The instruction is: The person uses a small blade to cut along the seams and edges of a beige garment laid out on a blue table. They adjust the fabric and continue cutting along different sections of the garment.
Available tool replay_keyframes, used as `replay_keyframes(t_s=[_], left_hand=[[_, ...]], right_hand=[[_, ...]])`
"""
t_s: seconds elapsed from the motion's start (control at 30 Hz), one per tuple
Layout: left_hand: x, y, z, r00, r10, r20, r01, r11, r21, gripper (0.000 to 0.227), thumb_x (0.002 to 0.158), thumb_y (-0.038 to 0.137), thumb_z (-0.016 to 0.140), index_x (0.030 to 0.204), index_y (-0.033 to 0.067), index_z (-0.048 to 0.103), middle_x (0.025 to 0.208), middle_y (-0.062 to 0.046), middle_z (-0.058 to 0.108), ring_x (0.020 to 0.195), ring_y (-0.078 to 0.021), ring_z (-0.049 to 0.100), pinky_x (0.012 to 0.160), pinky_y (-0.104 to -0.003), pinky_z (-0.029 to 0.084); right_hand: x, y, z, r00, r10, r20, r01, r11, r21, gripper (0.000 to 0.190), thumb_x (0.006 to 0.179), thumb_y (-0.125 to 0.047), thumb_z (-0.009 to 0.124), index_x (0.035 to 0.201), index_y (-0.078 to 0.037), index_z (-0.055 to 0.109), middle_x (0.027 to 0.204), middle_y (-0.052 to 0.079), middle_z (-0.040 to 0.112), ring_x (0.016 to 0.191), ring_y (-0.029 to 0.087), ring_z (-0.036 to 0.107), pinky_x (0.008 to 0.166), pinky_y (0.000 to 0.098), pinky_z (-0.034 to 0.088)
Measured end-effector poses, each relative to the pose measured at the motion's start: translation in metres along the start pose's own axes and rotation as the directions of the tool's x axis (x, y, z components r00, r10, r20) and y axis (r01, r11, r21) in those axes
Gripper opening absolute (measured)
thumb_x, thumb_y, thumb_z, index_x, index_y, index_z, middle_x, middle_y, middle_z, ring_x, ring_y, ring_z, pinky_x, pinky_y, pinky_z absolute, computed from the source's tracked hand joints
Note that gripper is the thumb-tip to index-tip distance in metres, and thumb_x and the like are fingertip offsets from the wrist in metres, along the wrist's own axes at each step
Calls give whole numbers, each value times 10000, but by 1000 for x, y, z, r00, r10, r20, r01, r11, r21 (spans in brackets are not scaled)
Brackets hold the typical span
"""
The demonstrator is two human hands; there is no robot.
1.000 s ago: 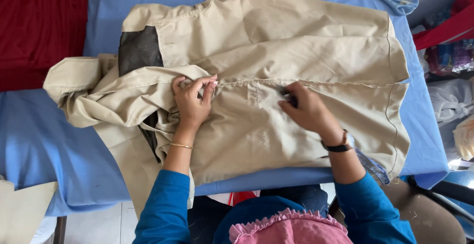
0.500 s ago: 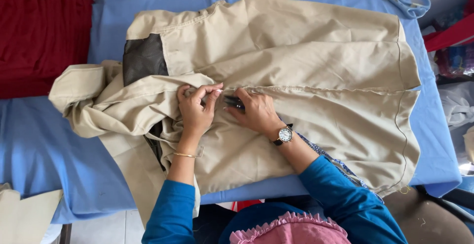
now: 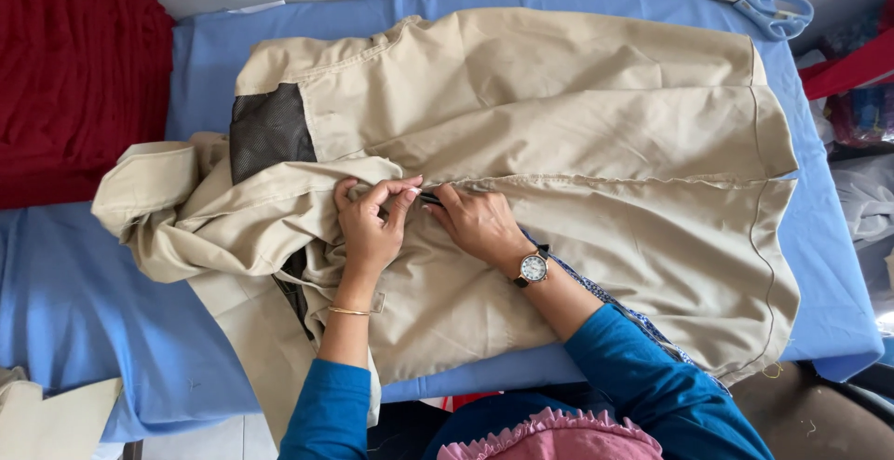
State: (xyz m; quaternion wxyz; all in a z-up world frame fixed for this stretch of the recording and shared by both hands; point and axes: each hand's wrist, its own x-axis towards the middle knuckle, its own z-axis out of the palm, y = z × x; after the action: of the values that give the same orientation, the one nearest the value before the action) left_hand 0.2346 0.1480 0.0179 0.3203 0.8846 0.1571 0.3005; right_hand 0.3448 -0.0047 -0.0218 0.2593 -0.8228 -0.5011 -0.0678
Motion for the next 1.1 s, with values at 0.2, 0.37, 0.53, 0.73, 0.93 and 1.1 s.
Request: replay_keyframes(t_s=[0.2,0.37,0.53,0.73,0.93,1.1], left_hand=[[-1,0,-1,1000,-7,13,7,1000,-17,148,988,413,690,914,290,725,951,157,795,919,-106,742,1149,-371,257],[4,8,-13,995,-100,-15,74,828,-556,247,1141,189,380,977,75,525,1019,-155,785,997,-237,745,1034,-417,476],[-40,39,-66,972,-211,99,230,794,-562,340,1157,241,332,916,70,501,927,-152,764,925,-200,736,1037,-401,479],[-171,64,-109,398,-521,755,624,757,194,330,949,502,597,761,232,624,637,56,664,636,-56,645,692,-217,500],[-208,49,-83,145,-620,771,453,735,505,236,841,600,738,995,438,664,765,224,685,742,66,645,750,-138,487],[-98,130,-56,901,-98,422,185,968,-169,156,942,271,664,1000,154,749,860,-1,771,824,-155,740,783,-295,548]], right_hand=[[-1,2,2,999,-32,25,34,998,-56,242,1049,-431,471,999,-206,544,647,24,641,613,305,714,557,460,574],[4,-3,-47,954,-145,262,94,976,197,317,911,-511,592,975,-200,602,665,81,702,680,385,731,631,540,575],[-26,10,-129,733,-151,663,-255,843,473,323,833,-397,753,1033,-150,692,739,186,735,739,434,724,683,515,576],[-76,85,-167,857,253,449,-491,666,562,204,1001,-255,648,858,-124,587,689,-61,467,601,69,434,524,255,348],[-84,107,-146,686,658,311,-608,283,742,155,1026,-230,637,930,-123,578,659,-103,385,546,4,312,463,183,216],[-90,111,-119,789,615,12,-549,696,463,163,917,-245,780,923,-142,654,747,-60,573,710,66,475,672,237,403]])
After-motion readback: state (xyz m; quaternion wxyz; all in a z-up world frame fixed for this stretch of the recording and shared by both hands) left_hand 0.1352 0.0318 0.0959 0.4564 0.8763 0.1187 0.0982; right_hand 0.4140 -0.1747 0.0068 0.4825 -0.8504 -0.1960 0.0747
